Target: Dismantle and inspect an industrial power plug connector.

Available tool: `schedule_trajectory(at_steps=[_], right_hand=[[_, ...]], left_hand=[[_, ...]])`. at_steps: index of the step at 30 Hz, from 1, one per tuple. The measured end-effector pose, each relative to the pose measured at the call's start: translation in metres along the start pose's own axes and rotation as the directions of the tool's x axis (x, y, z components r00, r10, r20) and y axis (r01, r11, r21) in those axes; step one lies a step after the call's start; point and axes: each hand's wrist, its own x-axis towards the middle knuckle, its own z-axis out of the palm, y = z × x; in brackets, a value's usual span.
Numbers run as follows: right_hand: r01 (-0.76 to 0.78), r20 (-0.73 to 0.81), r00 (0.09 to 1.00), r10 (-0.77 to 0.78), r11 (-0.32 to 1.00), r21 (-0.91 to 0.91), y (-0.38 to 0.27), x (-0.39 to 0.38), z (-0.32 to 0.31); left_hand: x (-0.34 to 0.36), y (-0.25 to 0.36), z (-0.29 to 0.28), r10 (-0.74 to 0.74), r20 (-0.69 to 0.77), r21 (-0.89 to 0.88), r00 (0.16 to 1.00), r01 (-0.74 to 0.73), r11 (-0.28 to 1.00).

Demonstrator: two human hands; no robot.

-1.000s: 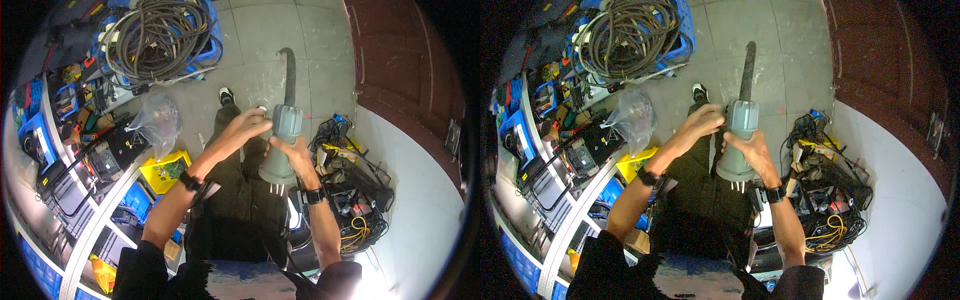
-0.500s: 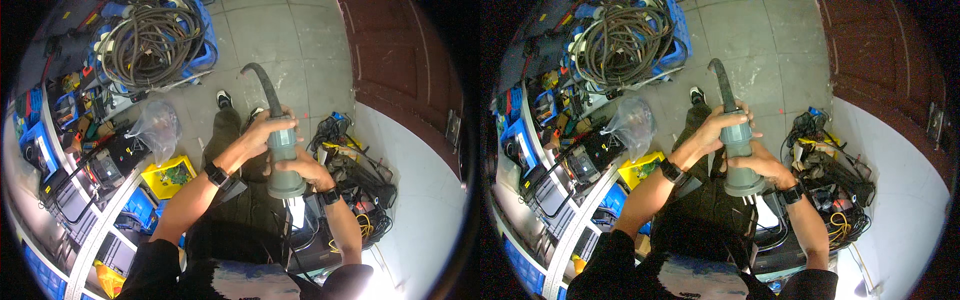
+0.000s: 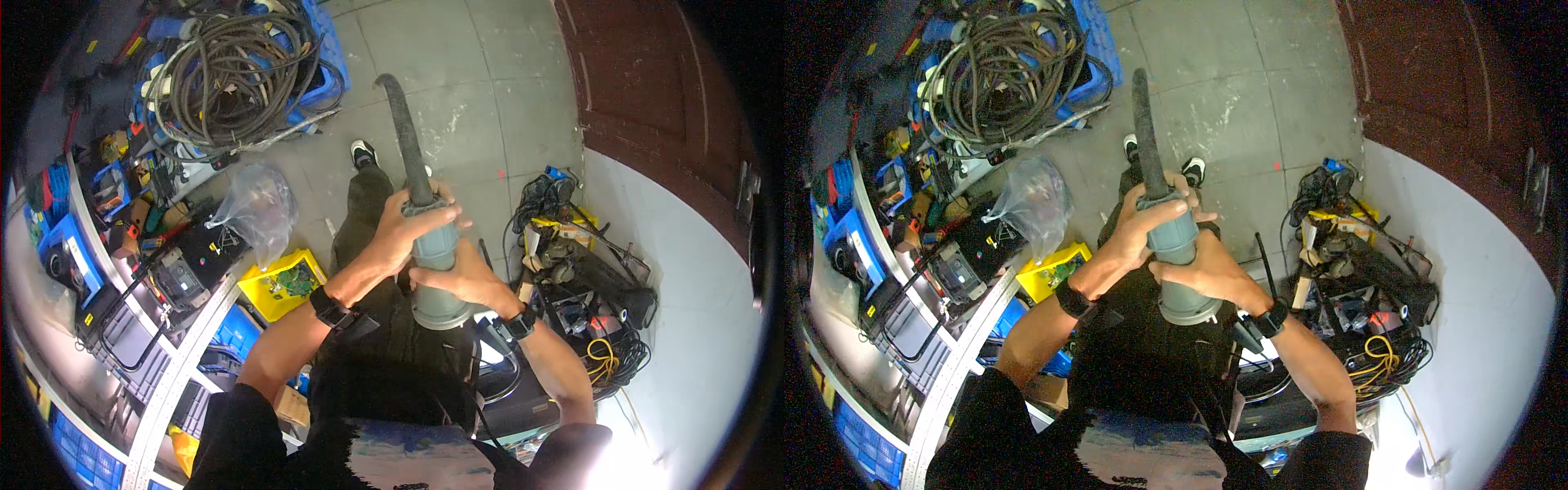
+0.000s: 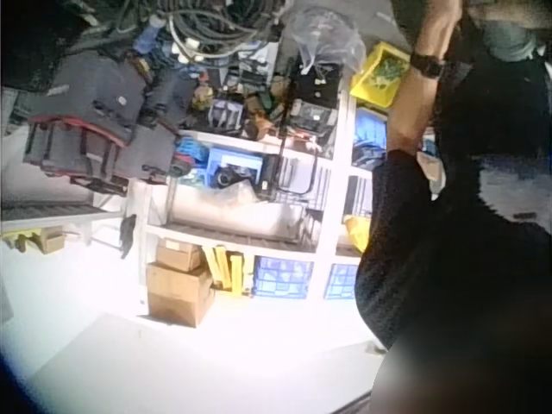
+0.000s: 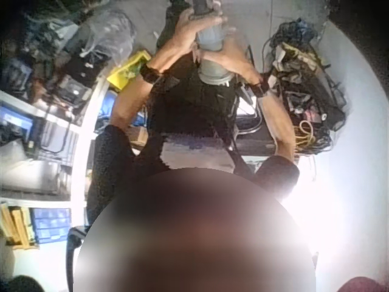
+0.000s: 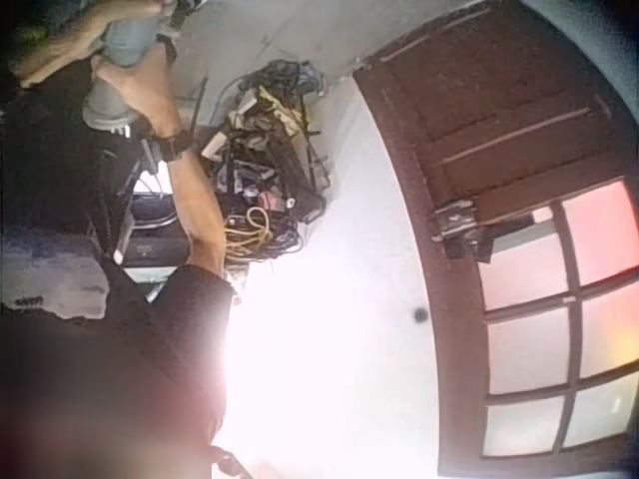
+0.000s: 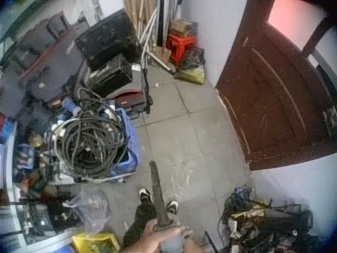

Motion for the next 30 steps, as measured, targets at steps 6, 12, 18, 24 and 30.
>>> schedule_trajectory(at_steps=[6,12,18,24,30], right_hand=[[-0.033,-0.030,0.999,0.038,0.987,0.156,0.003,-0.001,-0.018],[-0.044,-0.124,0.992,0.038,0.998,-0.044,-0.013,-0.007,-0.030],[-0.138,-0.123,0.986,0.112,0.963,-0.231,-0.006,-0.019,-0.018],[-0.008,-0.216,0.976,-0.002,0.999,-0.043,0.050,-0.014,-0.028],[-0.127,-0.277,0.946,0.168,0.979,0.158,0.084,0.015,-0.066]], left_hand=[[0.015,0.016,0.011,-0.160,-0.033,0.027,0.986,0.161,0.987],[0.033,-0.001,-0.004,-0.107,-0.045,-0.047,0.993,0.105,0.993],[0.033,-0.004,-0.028,-0.124,-0.101,0.003,0.987,0.125,0.992],[0.046,-0.006,-0.028,-0.174,-0.040,0.221,0.984,0.178,0.959],[0.017,-0.004,-0.090,-0.062,-0.273,0.474,0.960,0.190,0.860]])
